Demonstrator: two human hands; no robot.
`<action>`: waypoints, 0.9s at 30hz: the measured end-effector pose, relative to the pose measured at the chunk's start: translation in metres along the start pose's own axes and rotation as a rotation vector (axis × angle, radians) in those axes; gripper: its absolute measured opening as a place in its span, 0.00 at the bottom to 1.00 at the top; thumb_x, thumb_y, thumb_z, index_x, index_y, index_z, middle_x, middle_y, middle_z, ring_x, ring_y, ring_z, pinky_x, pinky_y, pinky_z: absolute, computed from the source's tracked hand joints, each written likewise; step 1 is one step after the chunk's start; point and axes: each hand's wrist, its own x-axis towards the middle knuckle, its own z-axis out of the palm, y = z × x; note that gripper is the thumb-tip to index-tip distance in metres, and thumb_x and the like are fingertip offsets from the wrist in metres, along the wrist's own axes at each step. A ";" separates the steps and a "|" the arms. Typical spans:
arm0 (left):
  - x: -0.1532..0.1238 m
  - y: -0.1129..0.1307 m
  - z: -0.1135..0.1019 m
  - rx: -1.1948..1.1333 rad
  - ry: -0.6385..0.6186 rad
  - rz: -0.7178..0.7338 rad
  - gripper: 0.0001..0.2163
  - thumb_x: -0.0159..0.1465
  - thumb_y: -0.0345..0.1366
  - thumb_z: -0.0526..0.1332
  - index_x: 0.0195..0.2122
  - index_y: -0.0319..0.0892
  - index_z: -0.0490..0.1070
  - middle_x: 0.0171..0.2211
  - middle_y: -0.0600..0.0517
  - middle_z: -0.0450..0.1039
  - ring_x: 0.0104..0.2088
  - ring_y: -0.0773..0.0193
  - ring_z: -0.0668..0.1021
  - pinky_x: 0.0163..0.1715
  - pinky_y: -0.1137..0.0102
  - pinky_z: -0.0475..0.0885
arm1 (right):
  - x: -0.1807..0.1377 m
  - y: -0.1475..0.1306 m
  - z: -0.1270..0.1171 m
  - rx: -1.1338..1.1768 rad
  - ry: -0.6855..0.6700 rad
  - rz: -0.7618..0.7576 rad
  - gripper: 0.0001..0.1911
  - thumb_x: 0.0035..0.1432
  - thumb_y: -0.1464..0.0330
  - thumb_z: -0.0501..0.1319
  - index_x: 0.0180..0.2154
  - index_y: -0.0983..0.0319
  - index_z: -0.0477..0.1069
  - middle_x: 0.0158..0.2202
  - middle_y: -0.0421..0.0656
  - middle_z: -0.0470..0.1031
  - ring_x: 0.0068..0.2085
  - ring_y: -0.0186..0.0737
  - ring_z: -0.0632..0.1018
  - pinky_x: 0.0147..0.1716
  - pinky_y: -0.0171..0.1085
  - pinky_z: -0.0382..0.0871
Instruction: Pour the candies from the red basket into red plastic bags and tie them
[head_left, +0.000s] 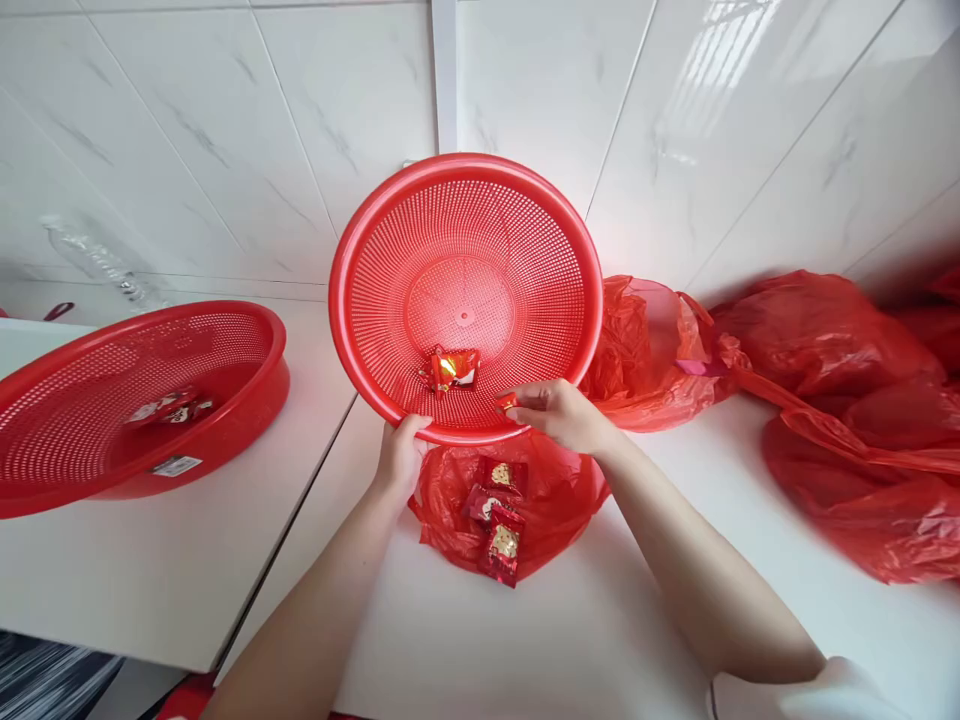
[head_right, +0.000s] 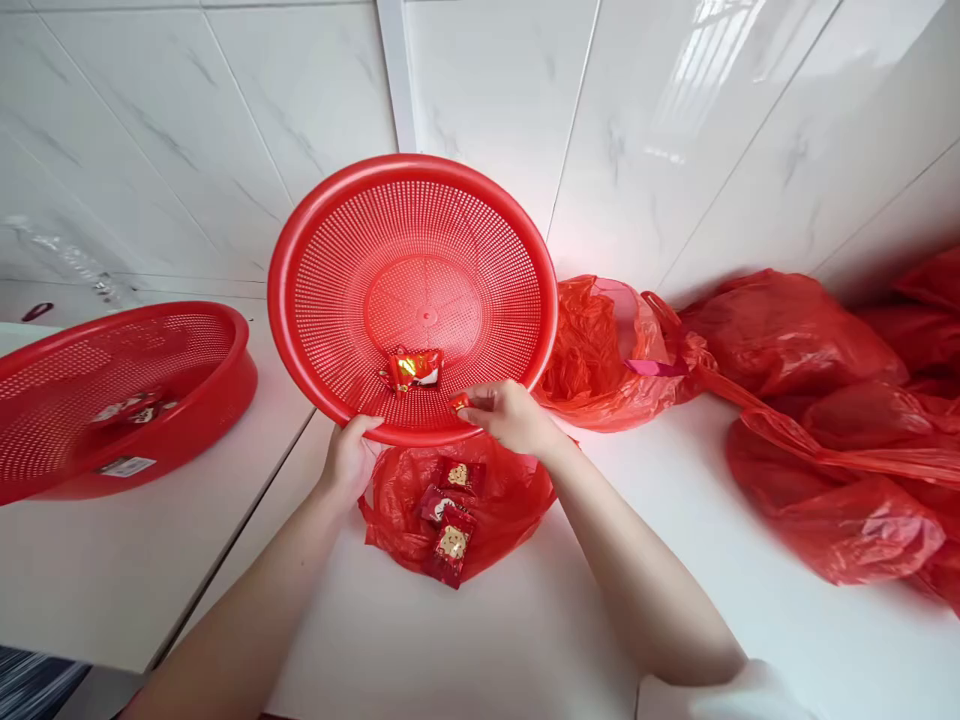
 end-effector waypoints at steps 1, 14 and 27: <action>0.000 0.001 0.001 -0.003 0.002 -0.002 0.07 0.53 0.29 0.63 0.34 0.41 0.71 0.30 0.54 0.75 0.36 0.59 0.80 0.42 0.63 0.74 | 0.000 0.000 -0.001 0.100 -0.028 0.034 0.14 0.60 0.63 0.62 0.43 0.63 0.79 0.32 0.43 0.81 0.34 0.41 0.81 0.36 0.40 0.77; -0.009 0.001 0.007 0.050 -0.023 -0.062 0.07 0.53 0.31 0.64 0.35 0.41 0.73 0.34 0.51 0.78 0.40 0.54 0.81 0.41 0.61 0.75 | -0.019 -0.034 -0.012 -0.231 -0.095 -0.084 0.15 0.66 0.61 0.55 0.43 0.58 0.78 0.38 0.41 0.81 0.35 0.40 0.81 0.38 0.39 0.74; -0.024 -0.013 0.005 0.172 -0.118 -0.189 0.03 0.55 0.34 0.65 0.29 0.41 0.74 0.33 0.50 0.77 0.37 0.55 0.79 0.36 0.64 0.73 | 0.006 0.001 0.006 -0.132 0.379 0.069 0.14 0.56 0.57 0.64 0.37 0.62 0.72 0.34 0.46 0.77 0.34 0.44 0.77 0.38 0.44 0.73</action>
